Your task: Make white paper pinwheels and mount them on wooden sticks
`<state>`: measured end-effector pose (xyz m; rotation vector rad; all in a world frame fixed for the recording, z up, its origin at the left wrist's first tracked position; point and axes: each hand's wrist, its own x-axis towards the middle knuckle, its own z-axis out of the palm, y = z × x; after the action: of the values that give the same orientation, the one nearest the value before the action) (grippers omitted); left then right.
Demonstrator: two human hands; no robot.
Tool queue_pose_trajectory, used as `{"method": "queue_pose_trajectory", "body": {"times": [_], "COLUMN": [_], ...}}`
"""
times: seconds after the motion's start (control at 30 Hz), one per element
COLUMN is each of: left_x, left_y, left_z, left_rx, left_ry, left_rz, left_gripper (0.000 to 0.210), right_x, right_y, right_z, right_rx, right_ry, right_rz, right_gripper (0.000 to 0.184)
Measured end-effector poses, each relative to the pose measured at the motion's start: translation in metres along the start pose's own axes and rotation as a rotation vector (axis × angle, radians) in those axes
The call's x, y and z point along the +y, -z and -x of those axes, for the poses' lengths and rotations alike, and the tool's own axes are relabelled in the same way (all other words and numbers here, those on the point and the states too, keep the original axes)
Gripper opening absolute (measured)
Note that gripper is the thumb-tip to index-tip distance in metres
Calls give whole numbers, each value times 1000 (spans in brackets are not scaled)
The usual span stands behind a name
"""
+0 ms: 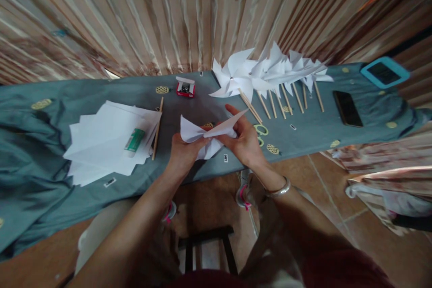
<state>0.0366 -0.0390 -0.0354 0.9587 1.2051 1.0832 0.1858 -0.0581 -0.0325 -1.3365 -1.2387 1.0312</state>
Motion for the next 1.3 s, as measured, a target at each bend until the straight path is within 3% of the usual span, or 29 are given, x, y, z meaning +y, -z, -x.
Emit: {"method": "queue_pose_trajectory", "body": {"times": [0.47,0.83,1.3], "left_x": [-1,0,1], "left_y": [0,1,2], "left_z": [0,-2,-2], "left_rx": [40,-24,-13], "left_ry": [99,-42,-10], "left_rz": [70,14,-9], "left_gripper": [31,25,31], "right_x": [0,-2,-2], "right_y": [2,0,0], "right_z": [1,0,-1], "right_rx": [-20,-23,-26], "right_ry": [-34,-13,-17], "right_rz": [14,-25,-32], "right_gripper": [73,73,68]}}
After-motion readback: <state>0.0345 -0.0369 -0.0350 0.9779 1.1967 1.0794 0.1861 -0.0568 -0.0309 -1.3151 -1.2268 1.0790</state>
